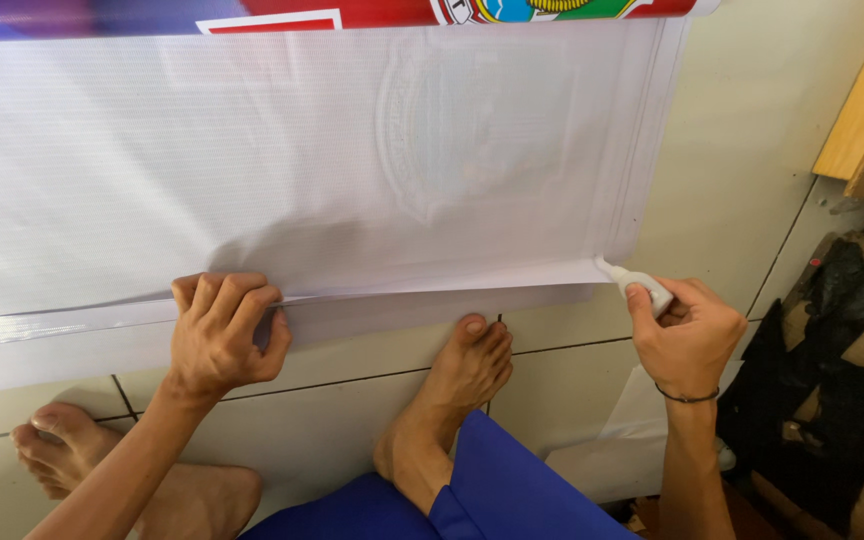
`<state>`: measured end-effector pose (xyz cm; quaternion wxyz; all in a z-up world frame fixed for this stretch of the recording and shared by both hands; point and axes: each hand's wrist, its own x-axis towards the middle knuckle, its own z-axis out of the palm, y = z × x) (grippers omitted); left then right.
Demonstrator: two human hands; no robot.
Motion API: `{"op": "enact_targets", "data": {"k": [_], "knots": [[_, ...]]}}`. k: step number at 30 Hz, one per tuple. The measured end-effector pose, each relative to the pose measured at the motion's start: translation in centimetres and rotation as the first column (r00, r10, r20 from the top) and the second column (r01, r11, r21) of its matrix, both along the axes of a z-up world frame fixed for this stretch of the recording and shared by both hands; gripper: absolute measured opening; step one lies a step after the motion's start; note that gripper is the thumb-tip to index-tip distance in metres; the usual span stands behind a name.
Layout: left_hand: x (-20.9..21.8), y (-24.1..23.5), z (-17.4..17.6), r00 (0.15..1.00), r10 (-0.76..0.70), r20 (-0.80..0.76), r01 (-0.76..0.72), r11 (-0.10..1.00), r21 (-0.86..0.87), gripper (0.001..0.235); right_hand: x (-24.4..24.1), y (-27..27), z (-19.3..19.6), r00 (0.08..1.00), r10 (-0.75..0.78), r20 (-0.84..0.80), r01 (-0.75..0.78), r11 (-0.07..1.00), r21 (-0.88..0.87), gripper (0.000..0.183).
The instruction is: The person is sitting on the floor, applying glue from a white bottle to the edge of a large white banner and pressing it down to adhere it to the surface. The banner features a cartoon character and a logo.
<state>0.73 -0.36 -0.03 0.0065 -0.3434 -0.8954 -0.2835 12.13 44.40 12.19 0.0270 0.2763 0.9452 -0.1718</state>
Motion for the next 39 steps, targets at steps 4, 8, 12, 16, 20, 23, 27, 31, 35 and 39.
{"op": "enact_targets", "data": {"k": [4,8,12,16,20,23,27,31,35,39], "knots": [[-0.1,0.1,0.1,1.000,-0.004,0.003,0.004,1.000,0.016,0.016,0.1,-0.6,0.0,0.998,-0.066,0.008,0.067,0.995,-0.071,0.010],[-0.1,0.1,0.2,1.000,-0.005,0.007,0.005,1.000,0.013,0.016,2.4,2.2,-1.4,0.948,-0.318,0.003,0.304,0.902,-0.306,0.016],[0.0,0.1,0.2,1.000,-0.013,-0.002,0.013,1.000,0.008,0.018,4.9,6.4,-4.1,0.792,-0.611,-0.019,0.470,0.629,-0.620,0.018],[0.1,0.2,0.5,0.999,0.000,-0.042,-0.003,0.997,-0.081,0.025,5.1,7.9,-5.4,0.773,-0.631,-0.069,0.392,0.559,-0.731,0.033],[-0.4,0.6,1.6,0.995,0.075,-0.063,-0.081,0.993,-0.091,0.024,8.0,10.3,-8.7,0.849,-0.364,-0.383,0.208,0.897,-0.390,0.018],[-0.6,0.8,1.9,0.993,0.114,-0.042,-0.118,0.988,-0.100,0.023,6.4,8.1,-8.4,0.865,-0.115,-0.489,0.033,0.984,-0.174,0.017],[-0.2,0.5,1.8,0.985,0.174,0.003,-0.171,0.973,-0.156,0.024,6.5,7.4,-9.9,0.846,-0.080,-0.527,0.017,0.992,-0.122,0.021],[0.2,-0.6,1.8,0.990,0.138,-0.005,-0.134,0.954,-0.267,0.036,6.0,1.2,-7.2,0.839,-0.129,-0.528,0.168,0.985,0.026,0.033],[-1.0,-1.5,2.8,0.987,0.153,0.057,-0.140,0.974,-0.179,0.033,9.2,-8.8,-5.2,0.898,0.193,-0.395,-0.146,0.979,0.144,0.021],[-2.9,-3.7,0.7,0.981,0.184,-0.053,-0.187,0.981,-0.054,0.037,-0.5,-19.8,-5.9,0.775,0.534,-0.338,-0.547,0.834,0.063,0.036]]}}
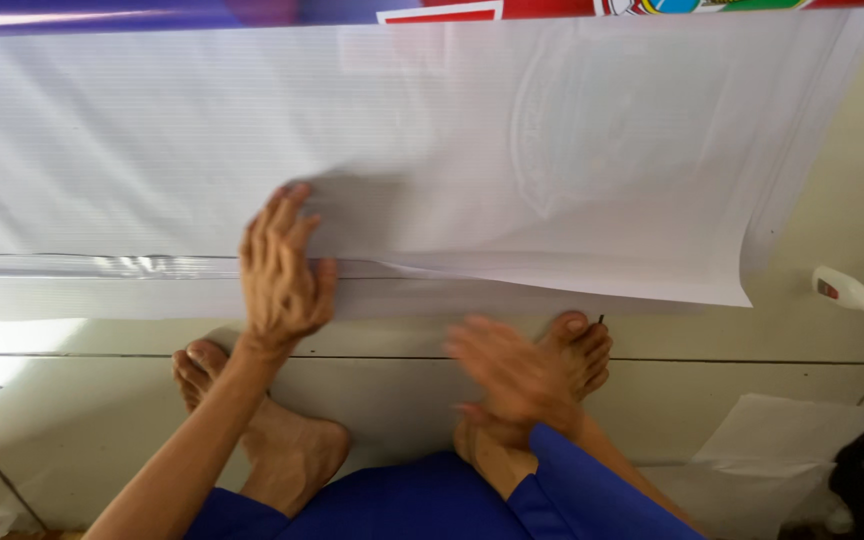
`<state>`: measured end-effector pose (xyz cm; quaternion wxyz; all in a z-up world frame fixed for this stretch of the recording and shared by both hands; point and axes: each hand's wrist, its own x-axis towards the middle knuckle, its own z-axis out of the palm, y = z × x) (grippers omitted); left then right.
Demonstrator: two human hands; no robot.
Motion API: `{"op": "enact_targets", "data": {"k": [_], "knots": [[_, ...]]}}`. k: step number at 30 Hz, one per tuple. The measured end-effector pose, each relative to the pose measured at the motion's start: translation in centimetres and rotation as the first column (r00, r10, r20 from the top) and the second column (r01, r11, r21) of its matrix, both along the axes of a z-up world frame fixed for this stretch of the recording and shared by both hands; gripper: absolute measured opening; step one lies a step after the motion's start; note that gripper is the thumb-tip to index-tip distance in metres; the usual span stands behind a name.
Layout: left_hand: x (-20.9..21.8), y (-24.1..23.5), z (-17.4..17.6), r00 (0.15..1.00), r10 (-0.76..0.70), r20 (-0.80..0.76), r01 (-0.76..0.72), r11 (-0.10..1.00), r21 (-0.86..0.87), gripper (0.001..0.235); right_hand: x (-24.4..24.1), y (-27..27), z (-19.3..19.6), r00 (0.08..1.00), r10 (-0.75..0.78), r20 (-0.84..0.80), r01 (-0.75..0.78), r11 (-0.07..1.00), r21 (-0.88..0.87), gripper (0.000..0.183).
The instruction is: The person is sitting on the floor, applying glue from a white bottle to the edge of a large white banner and pressing it down to adhere it to the surface. The banner features a cartoon character and a logo.
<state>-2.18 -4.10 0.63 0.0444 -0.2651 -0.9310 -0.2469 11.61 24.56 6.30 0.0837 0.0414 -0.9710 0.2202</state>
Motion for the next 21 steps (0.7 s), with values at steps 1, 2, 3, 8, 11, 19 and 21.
{"op": "enact_targets", "data": {"k": [1,2,3,8,11,19,21], "knots": [[-0.3,-0.7,0.2,1.000,0.012,-0.002,-0.012,1.000,-0.004,0.038,-1.4,-1.9,0.3,0.941,0.333,0.054,-0.330,0.942,-0.062,0.048],[-0.7,-1.4,0.4,1.000,0.023,-0.003,-0.023,1.000,-0.008,0.039,-2.8,-3.8,0.6,0.773,0.629,0.085,-0.616,0.775,-0.140,0.061],[-0.7,-1.6,0.6,1.000,0.031,0.000,-0.031,0.999,-0.010,0.039,-3.7,-4.9,-0.3,0.767,0.636,0.086,-0.622,0.770,-0.144,0.061],[-1.3,-1.1,1.0,0.996,0.087,0.003,-0.087,0.996,0.030,0.038,-7.8,-7.4,-3.6,0.679,0.734,0.012,-0.730,0.677,-0.093,0.068],[-1.1,-1.8,0.4,0.997,0.077,0.015,-0.077,0.997,0.018,0.038,-7.9,-6.7,-3.8,0.621,0.777,0.100,-0.772,0.629,-0.096,0.080],[-1.4,-2.1,0.2,0.998,0.067,0.012,-0.067,0.998,0.021,0.038,-8.1,-0.6,-2.4,0.559,0.802,0.209,-0.788,0.593,-0.164,0.086],[-1.4,-2.1,0.2,0.998,0.067,0.002,-0.067,0.998,0.014,0.037,-7.9,1.0,-2.0,0.549,0.803,0.231,-0.789,0.589,-0.174,0.086]]}}
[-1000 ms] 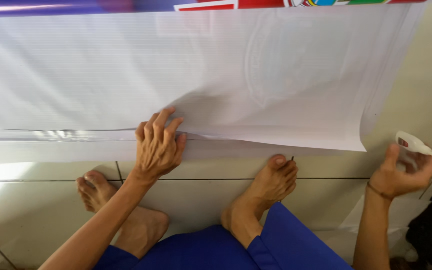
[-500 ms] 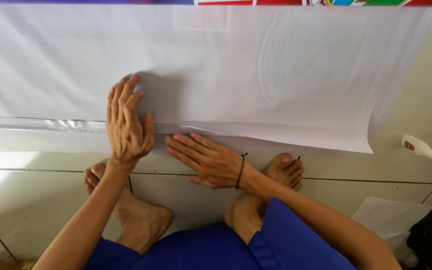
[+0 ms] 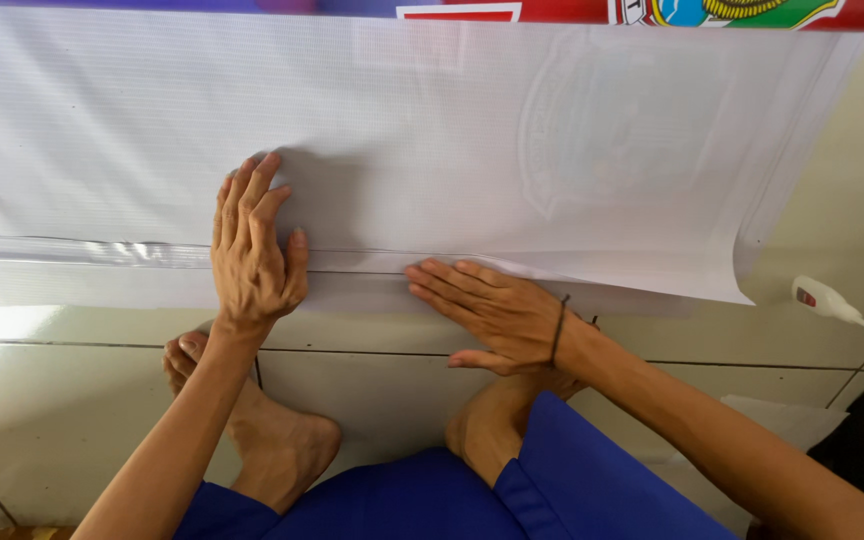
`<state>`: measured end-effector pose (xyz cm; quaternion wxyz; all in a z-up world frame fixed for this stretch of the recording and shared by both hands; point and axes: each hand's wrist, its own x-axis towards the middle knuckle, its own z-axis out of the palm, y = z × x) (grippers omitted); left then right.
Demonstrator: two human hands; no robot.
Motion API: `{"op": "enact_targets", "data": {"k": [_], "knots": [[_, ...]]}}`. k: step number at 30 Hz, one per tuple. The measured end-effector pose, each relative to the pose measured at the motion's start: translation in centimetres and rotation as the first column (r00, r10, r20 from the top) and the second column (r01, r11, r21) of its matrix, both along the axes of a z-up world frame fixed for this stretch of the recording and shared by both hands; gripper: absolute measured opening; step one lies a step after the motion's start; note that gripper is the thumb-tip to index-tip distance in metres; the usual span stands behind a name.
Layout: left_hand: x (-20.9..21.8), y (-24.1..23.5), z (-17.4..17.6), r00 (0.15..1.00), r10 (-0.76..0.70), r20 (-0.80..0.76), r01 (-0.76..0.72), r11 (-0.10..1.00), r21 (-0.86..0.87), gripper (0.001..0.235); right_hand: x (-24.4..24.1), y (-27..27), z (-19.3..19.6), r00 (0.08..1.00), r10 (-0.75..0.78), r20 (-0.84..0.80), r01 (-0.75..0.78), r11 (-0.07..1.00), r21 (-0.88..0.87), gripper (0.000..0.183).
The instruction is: The person is sitting on the floor, applying glue from a white bottle to the edge of a large white banner and pressing it down to adhere it to the surface. The banner features a cartoon character and a logo.
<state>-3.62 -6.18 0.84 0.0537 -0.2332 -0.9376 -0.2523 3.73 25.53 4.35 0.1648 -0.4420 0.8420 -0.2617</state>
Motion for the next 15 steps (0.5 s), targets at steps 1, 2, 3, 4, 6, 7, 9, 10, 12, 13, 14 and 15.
{"op": "enact_targets", "data": {"k": [1,2,3,4,6,7,9,10,12,13,14,15], "knots": [[-0.1,0.0,0.0,1.000,0.000,-0.003,0.000,1.000,0.002,0.036,0.1,0.8,0.3,1.000,-0.018,0.010,0.018,1.000,0.017,0.086],[0.0,0.0,0.1,1.000,0.001,-0.004,-0.001,1.000,0.001,0.035,0.2,1.5,0.6,0.999,-0.035,0.020,0.034,0.999,0.032,0.085],[-0.1,0.0,-0.1,1.000,0.005,-0.003,-0.005,1.000,0.002,0.035,0.5,2.4,0.5,0.999,-0.031,0.021,0.030,0.999,0.033,0.085],[0.0,-0.1,-0.2,1.000,0.004,-0.008,-0.004,1.000,0.001,0.036,0.9,3.2,0.5,0.999,-0.044,0.032,0.042,0.997,0.059,0.086],[0.0,-0.2,-0.3,1.000,0.001,-0.009,-0.001,1.000,0.002,0.036,1.8,5.1,0.3,0.997,-0.058,0.045,0.054,0.995,0.088,0.087],[-0.1,-0.2,-0.4,1.000,-0.004,-0.022,0.004,1.000,0.001,0.036,2.3,6.2,0.2,0.997,-0.066,0.048,0.060,0.992,0.116,0.087],[-0.1,-0.2,-0.4,0.999,-0.008,-0.032,0.008,1.000,0.006,0.036,3.0,7.6,0.2,0.996,-0.072,0.055,0.063,0.987,0.150,0.087],[-0.2,-0.1,-0.3,0.999,-0.007,-0.034,0.007,1.000,0.010,0.036,3.3,8.0,0.1,0.993,-0.091,0.074,0.078,0.984,0.162,0.087],[-0.4,0.0,-0.1,0.999,-0.006,-0.036,0.007,1.000,0.019,0.035,3.7,8.2,0.0,0.990,-0.111,0.092,0.093,0.979,0.179,0.087],[-0.5,0.1,0.0,0.999,-0.015,-0.049,0.016,1.000,0.019,0.035,3.8,8.1,-0.1,0.988,-0.130,0.085,0.115,0.980,0.162,0.087],[-0.5,0.2,0.1,0.998,-0.025,-0.059,0.026,0.999,0.021,0.036,4.1,8.0,-0.2,0.985,-0.150,0.081,0.137,0.980,0.146,0.087],[-0.5,0.1,0.1,0.998,-0.026,-0.056,0.028,0.999,0.026,0.036,3.9,8.0,-0.2,0.985,-0.152,0.083,0.138,0.979,0.152,0.087]]}}
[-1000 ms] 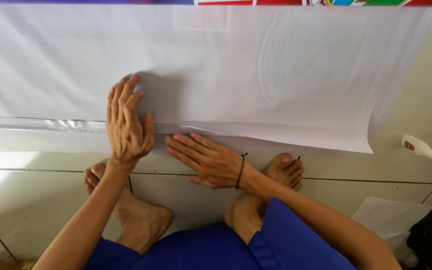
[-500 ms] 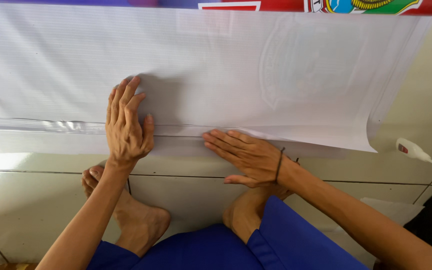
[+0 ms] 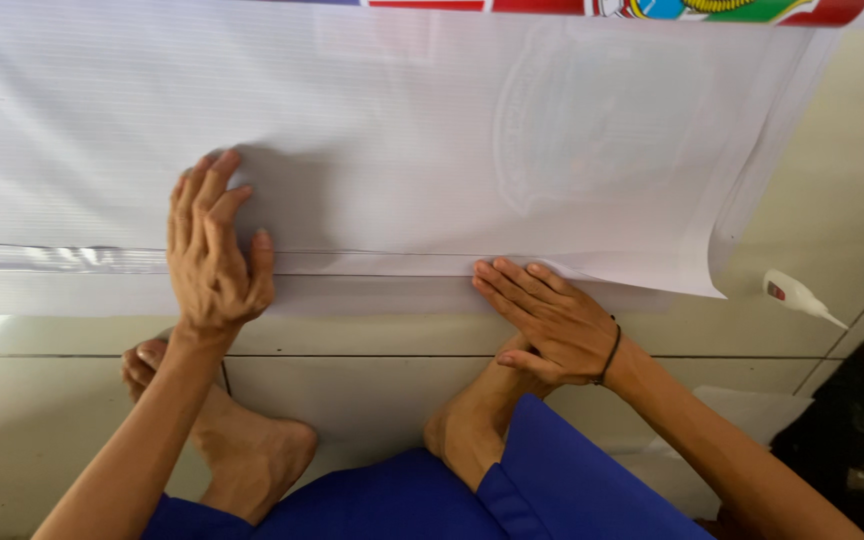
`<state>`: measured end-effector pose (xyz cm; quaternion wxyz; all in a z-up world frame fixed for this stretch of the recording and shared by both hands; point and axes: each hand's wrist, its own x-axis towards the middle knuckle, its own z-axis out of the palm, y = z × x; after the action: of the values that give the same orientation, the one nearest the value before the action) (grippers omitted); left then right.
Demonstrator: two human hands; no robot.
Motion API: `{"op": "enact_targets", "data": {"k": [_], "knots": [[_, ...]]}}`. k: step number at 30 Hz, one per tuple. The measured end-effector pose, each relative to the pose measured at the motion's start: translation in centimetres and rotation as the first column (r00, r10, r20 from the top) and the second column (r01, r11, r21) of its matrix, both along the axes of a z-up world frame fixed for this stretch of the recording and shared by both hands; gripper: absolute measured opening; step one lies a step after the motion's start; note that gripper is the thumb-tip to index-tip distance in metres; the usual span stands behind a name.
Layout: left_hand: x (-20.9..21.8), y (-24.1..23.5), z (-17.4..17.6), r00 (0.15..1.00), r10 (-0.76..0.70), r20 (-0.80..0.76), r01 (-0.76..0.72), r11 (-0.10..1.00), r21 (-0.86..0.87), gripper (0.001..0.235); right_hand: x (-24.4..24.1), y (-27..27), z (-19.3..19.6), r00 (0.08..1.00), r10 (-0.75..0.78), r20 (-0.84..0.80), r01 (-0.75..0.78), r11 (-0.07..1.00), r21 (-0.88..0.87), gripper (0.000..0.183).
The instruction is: The person is sitting on the floor, applying glue from a white bottle to the edge of a large white banner and pressing it down to adhere it to the surface. The banner features a cartoon character and a logo.
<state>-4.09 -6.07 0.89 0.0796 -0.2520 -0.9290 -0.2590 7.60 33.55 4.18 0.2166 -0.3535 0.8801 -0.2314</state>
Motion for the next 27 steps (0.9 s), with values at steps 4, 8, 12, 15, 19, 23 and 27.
{"op": "enact_targets", "data": {"k": [4,8,12,15,19,23,27], "knots": [[0.0,-0.2,-0.4,1.000,-0.025,-0.016,0.024,0.999,-0.023,0.036,0.3,0.6,0.2,1.000,-0.031,0.005,0.031,0.999,-0.009,0.086],[0.1,0.9,2.0,0.994,-0.005,0.109,0.007,1.000,-0.016,0.028,1.6,3.5,0.9,0.990,-0.073,0.121,0.061,0.993,0.104,0.083],[0.0,0.9,1.8,0.995,-0.009,0.100,0.010,1.000,-0.009,0.029,4.5,8.3,0.2,0.991,-0.108,0.080,0.090,0.975,0.204,0.083],[-0.1,0.9,1.9,0.995,-0.009,0.097,0.010,1.000,-0.012,0.028,6.0,10.5,0.3,0.985,-0.165,0.052,0.151,0.965,0.216,0.083],[-0.1,0.9,1.8,0.996,-0.017,0.085,0.018,1.000,-0.011,0.028,7.4,12.1,0.6,0.968,-0.250,0.009,0.237,0.929,0.285,0.085],[-0.1,0.9,1.9,0.995,-0.019,0.100,0.021,1.000,-0.018,0.028,8.5,13.1,0.8,0.939,-0.342,-0.025,0.334,0.896,0.292,0.083],[-0.1,1.0,1.8,0.996,-0.018,0.087,0.021,0.999,-0.024,0.028,9.1,13.8,1.3,0.919,-0.392,-0.034,0.381,0.864,0.329,0.084]]}}
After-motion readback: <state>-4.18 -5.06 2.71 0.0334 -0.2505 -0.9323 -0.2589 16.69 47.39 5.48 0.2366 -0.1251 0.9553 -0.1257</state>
